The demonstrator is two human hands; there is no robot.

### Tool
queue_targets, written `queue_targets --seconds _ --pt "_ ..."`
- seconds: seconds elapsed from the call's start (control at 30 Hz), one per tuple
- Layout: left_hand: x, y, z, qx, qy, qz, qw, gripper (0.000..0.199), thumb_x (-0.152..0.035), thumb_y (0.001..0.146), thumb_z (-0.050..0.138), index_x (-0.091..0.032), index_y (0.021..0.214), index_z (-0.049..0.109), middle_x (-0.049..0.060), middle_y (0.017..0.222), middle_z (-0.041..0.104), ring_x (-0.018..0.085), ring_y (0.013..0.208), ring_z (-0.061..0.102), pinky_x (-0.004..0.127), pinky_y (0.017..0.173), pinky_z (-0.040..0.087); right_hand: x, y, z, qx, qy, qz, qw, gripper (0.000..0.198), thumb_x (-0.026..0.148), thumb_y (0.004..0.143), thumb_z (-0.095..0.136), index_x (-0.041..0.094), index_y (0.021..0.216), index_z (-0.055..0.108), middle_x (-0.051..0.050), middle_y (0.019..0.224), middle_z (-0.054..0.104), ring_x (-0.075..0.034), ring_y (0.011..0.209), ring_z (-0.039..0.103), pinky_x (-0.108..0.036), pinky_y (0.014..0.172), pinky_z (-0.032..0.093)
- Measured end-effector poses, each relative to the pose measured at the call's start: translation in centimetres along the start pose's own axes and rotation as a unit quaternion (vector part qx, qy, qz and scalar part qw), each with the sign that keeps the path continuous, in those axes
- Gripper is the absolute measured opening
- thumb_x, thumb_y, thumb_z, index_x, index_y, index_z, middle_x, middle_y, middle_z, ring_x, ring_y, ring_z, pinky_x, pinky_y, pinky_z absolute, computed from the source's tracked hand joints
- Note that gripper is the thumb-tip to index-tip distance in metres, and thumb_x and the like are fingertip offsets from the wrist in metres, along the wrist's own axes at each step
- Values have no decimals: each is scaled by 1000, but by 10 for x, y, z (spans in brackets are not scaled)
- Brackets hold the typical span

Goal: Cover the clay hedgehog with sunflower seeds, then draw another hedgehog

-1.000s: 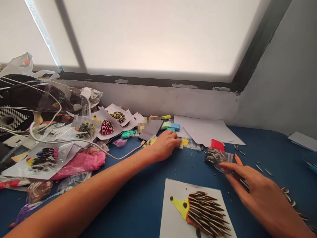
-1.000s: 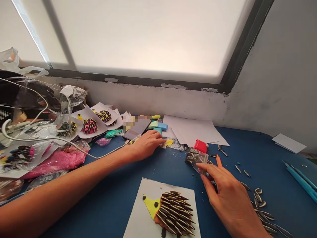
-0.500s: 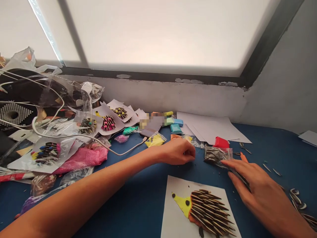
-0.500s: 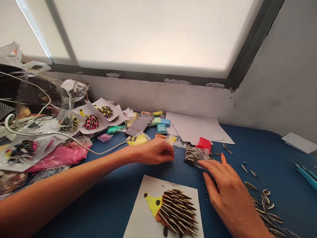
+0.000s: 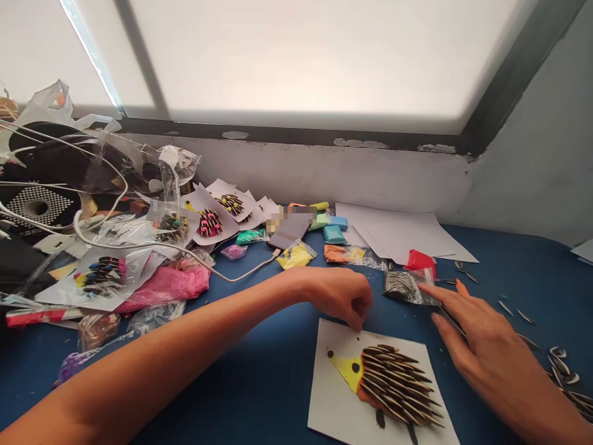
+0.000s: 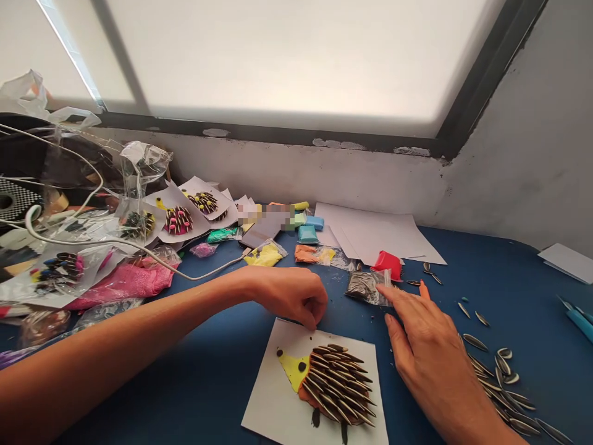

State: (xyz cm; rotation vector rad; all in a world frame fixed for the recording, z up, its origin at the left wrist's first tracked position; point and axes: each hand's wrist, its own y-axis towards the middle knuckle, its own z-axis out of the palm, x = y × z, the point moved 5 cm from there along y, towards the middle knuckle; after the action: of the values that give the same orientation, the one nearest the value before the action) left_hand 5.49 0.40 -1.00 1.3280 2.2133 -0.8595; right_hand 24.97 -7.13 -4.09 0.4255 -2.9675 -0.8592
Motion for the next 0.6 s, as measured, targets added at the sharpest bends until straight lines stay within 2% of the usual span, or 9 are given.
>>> queue_targets --seconds 0.2,0.33,0.6 --pt "3 -4 3 -11 -1 -5 1000 10 -18 78 74 -17 75 65 -3 72 64 11 65 57 23 58 41 8 5 -4 -10 -7 -7 1000 47 31 99 34 21 121 74 -11 115 77 -35 113 68 -58 98 52" --pt "6 -8 7 -31 -8 -12 999 7 -22 79 71 -17 79 66 -2 75 65 12 66 56 23 57 40 1 5 -12 -14 -12 -2 1000 44 35 98 38 21 117 75 -11 110 77 -35 113 67 -53 90 54" --pt "6 -13 12 -56 -22 -9 998 5 -20 81 69 -16 79 68 -1 72 63 11 66 56 22 58 39 -7 0 -17 -14 -19 -2 1000 42 39 96 40 23 102 77 -9 106 79 -33 111 68 -48 87 54"
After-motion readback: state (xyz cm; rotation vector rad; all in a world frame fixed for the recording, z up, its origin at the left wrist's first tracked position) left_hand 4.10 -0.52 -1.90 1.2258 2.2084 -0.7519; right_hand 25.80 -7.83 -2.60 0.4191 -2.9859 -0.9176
